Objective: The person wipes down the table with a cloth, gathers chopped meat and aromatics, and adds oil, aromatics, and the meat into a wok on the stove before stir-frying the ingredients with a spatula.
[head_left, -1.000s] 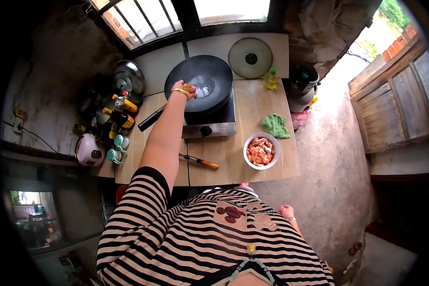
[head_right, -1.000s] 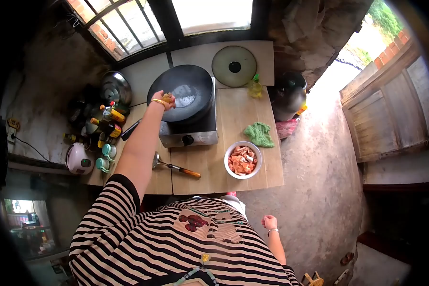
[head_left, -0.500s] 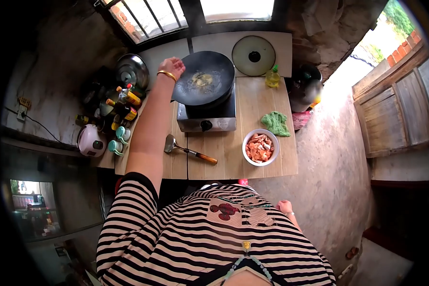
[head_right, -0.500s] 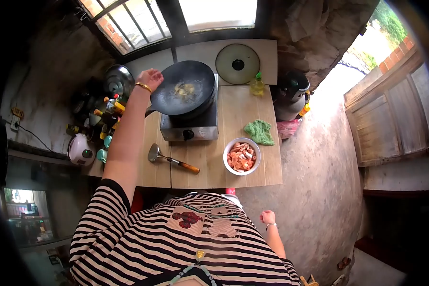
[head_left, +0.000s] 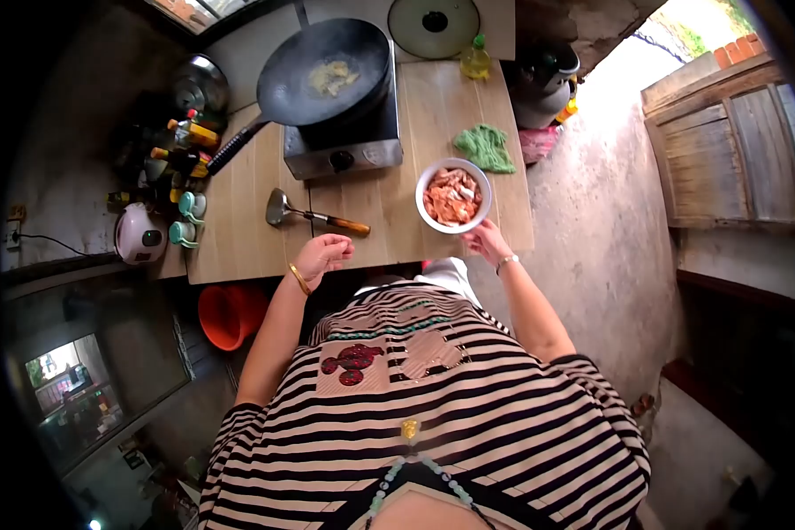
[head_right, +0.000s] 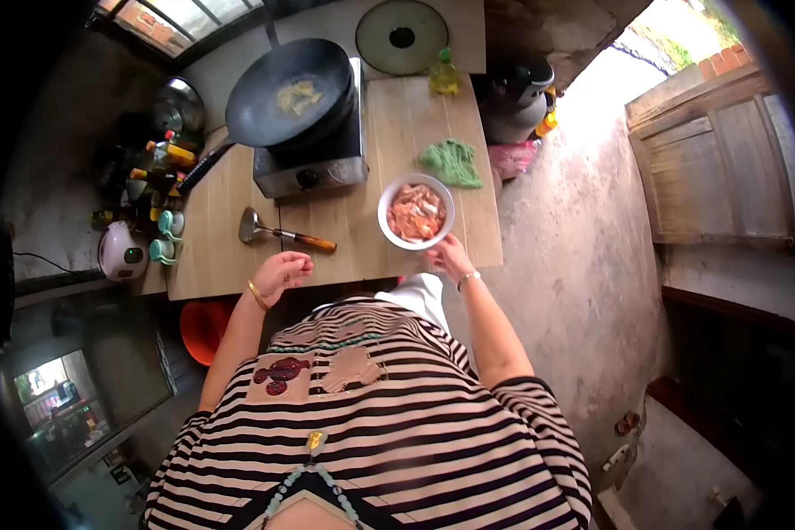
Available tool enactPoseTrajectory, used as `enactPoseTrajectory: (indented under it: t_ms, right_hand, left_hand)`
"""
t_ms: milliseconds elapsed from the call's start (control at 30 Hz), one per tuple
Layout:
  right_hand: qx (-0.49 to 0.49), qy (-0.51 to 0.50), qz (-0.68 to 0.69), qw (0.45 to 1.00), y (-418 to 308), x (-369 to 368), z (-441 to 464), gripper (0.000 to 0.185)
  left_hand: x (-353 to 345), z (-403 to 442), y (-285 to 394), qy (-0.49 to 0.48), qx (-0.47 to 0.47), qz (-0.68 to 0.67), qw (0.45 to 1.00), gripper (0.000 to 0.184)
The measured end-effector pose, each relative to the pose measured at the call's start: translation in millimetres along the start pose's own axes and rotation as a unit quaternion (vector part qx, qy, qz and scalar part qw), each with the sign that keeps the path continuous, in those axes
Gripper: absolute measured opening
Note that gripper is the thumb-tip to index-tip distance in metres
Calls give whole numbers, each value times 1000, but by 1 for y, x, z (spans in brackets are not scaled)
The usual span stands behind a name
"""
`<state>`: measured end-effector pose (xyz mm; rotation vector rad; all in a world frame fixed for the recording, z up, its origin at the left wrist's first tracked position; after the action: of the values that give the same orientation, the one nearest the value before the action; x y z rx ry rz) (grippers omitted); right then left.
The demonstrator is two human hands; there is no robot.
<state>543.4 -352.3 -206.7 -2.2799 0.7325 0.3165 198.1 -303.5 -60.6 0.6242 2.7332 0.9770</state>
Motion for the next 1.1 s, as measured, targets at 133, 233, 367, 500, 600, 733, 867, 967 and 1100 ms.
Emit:
enactPoseTrajectory:
  t_ms: [133,233,367,500,600,733,867,967,1100]
  right_hand:
    - [-40,-47,91,994,-1,-14,-1,39]
    - [-54,-62,117,990,-2,-20,-2,47]
    - [8,-44,36,998,-10,-25,26,54]
    - [5,-47,-31,998,-15,-34,22,47]
    - [-27,-79,-90,993,-18,-76,-4,44]
    - [-132,-175,-175,960,8,-150,-27,42]
    - [-160,-274,-213,924,34,-235,-53,41]
    - [-266,-390,-216,855,55,-280,-69,53]
    - [-178,-416,-391,801,75,-300,-19,69]
  left_hand:
    - [-19,6,-29,-19,-12,-74,997,21]
    - [-38,14,-37,-60,-16,-121,991,20]
    - [-56,25,-48,-83,-2,-144,986,26]
    - [-59,27,-46,-92,-23,-158,983,41]
    - [-49,34,-60,-73,-31,-221,972,49]
    - [-30,23,-58,-81,-96,-314,941,60]
    - [-3,-4,-70,-60,-153,-450,878,60]
    - [37,-33,-111,39,-163,-515,841,58]
    - [74,-92,-146,171,-215,-575,771,58]
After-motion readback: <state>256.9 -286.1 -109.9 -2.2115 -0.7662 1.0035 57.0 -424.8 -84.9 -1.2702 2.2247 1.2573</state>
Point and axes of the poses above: each hand's wrist, its own z-axis towards the middle knuckle, its own x-axis out of the back of the hand, y = z × x, the point moved 9 cm from there along z, towards the middle knuckle, and after that the axes turned 10 degrees about z, right-handed, at the moved point
